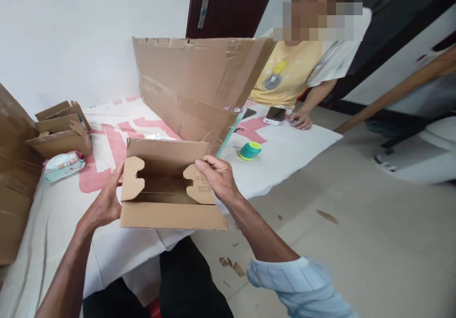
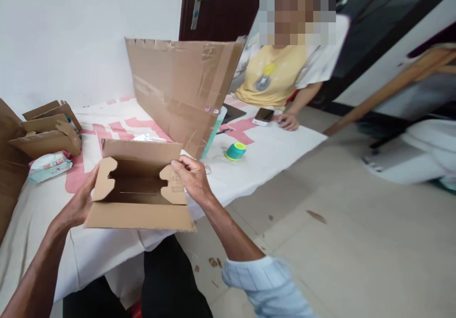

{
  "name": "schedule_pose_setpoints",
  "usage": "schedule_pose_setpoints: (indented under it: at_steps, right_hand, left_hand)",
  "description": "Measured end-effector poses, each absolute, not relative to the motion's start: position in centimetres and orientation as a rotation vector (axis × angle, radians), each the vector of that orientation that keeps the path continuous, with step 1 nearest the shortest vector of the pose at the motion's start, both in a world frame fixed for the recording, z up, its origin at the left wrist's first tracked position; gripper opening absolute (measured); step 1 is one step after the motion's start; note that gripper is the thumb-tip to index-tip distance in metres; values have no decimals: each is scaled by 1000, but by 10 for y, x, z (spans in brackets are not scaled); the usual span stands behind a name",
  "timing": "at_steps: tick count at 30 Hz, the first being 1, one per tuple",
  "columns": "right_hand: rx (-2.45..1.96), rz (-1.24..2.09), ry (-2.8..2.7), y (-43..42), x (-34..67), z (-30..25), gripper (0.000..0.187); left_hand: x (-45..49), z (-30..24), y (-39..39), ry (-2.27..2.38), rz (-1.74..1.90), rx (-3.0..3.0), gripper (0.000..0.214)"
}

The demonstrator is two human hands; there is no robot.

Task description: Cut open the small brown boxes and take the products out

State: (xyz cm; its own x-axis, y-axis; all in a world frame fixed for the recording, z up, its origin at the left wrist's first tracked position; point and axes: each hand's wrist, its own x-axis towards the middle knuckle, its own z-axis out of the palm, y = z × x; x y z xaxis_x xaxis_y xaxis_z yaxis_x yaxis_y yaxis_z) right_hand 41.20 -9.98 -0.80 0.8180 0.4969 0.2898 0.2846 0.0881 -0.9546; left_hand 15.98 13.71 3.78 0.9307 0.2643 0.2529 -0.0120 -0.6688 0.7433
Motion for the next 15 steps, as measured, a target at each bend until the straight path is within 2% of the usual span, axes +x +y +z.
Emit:
schedule_pose_setpoints:
  at_steps: [4,8,9,12,13,15]
  right_hand:
    - [-1500,216,-724,-95,401,-9,47]
    - [-1535,312,-826,-91,386,-10,42]
    - [-1565,341,-864,-90,379,-9,50]
    - [-1742,382,-1039,-84,353,-5,95]
    - [-1816,356,-1113,-81,345,-5,100]
    - [-1949,235,-1236,-75,331,-6,96]
  left_hand:
    - [154,46,130,129,469,2211,134]
    - [118,37,126,299,584,2289,134]
    - [109,35,123,358,634,2333,133]
    - [86,29,110,524,790,2466,132]
    - [81,27,105,565,831,2503,131]
    - [72,23,94,620,879,2564,129]
